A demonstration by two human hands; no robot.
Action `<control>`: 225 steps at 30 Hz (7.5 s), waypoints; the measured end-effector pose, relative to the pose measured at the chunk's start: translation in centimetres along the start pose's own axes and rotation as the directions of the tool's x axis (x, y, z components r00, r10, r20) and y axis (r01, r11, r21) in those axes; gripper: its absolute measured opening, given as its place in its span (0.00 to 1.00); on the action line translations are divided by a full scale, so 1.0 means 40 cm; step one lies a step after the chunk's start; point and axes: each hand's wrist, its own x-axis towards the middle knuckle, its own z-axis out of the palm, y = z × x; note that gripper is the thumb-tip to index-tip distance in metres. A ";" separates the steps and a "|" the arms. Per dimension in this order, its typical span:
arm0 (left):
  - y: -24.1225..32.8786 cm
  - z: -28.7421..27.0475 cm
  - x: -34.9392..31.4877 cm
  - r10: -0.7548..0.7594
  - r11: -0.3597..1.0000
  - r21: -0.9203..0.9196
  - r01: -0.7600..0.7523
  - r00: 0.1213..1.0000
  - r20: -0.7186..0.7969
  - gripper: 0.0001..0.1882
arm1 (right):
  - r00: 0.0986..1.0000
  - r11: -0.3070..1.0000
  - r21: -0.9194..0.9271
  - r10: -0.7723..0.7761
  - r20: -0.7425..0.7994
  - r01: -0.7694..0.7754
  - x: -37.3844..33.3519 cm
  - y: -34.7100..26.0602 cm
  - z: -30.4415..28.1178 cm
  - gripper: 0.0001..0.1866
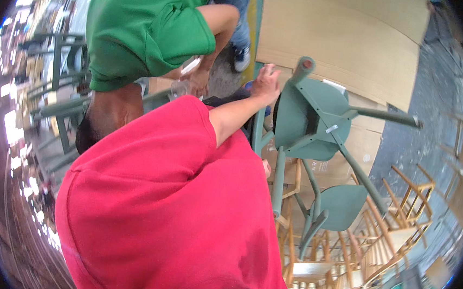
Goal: The person picks up green metal chairs from a pile, carries them across the workshop floor, and places them onto a stack. The person then picks up a long metal bar and wipes it with a white cloth.
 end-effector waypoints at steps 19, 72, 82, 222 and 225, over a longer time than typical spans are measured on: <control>0.010 -0.011 0.011 0.000 0.999 -0.037 -0.003 0.996 -0.091 0.07 | 0.996 0.965 -0.257 0.073 0.056 -0.056 0.039 0.001 -0.058 0.19; 0.053 -0.047 0.041 -0.069 0.997 0.029 0.070 0.997 -0.031 0.06 | 0.997 0.998 -0.002 0.057 -0.061 -0.058 -0.077 -0.065 -0.024 0.15; 0.048 -0.019 0.196 -0.529 0.841 0.031 0.540 0.810 0.252 0.29 | 0.980 0.964 0.193 0.196 -0.039 -0.185 -0.174 -0.146 -0.112 0.15; -0.563 -1.592 -0.063 -0.724 0.476 -0.771 0.423 0.686 -0.071 0.25 | 0.065 0.846 0.436 -0.476 0.877 0.308 -1.319 -0.913 0.040 0.48; -0.591 -1.592 0.149 -0.677 0.461 -0.769 0.443 0.736 0.018 0.25 | 0.155 0.777 0.586 -0.623 0.767 0.229 -1.312 -0.921 0.054 0.46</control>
